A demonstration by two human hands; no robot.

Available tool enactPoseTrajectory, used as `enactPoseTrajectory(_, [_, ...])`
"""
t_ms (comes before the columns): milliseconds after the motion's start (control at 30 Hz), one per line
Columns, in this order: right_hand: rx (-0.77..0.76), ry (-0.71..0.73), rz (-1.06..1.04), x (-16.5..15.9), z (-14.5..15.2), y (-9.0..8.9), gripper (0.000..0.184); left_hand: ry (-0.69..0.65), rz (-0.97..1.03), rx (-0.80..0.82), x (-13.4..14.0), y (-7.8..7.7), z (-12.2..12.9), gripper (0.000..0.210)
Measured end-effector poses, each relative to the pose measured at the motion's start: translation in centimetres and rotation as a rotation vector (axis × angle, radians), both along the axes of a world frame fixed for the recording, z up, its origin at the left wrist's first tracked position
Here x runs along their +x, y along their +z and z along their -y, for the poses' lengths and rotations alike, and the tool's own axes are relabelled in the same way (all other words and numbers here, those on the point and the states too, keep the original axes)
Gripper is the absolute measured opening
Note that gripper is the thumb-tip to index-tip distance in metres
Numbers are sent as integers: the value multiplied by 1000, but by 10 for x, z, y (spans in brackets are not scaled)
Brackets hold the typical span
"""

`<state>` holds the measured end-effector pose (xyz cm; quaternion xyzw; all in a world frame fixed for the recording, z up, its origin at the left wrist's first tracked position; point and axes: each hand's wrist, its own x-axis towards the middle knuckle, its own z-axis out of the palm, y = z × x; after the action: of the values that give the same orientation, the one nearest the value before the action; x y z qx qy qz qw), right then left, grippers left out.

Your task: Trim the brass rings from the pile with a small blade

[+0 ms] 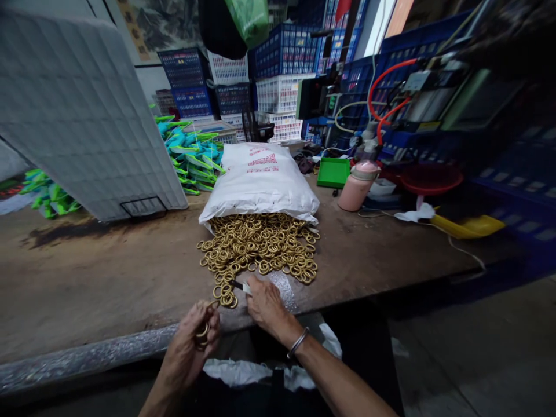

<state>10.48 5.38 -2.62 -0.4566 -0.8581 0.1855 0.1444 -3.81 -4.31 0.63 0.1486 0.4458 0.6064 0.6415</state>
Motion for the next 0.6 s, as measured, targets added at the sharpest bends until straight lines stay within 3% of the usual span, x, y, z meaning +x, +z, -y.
enactPoseTrajectory(233, [10, -38, 18, -20, 16, -11, 14, 114, 180, -73, -24, -18, -1, 16])
enactPoseTrajectory(433, [6, -73, 136, -26, 7, -12, 21, 80, 244, -54, -22, -13, -3, 20])
enactPoseTrajectory(600, [52, -146, 175, -10, -8, -12, 28, 77, 260, -86, -16, -16, -8, 13])
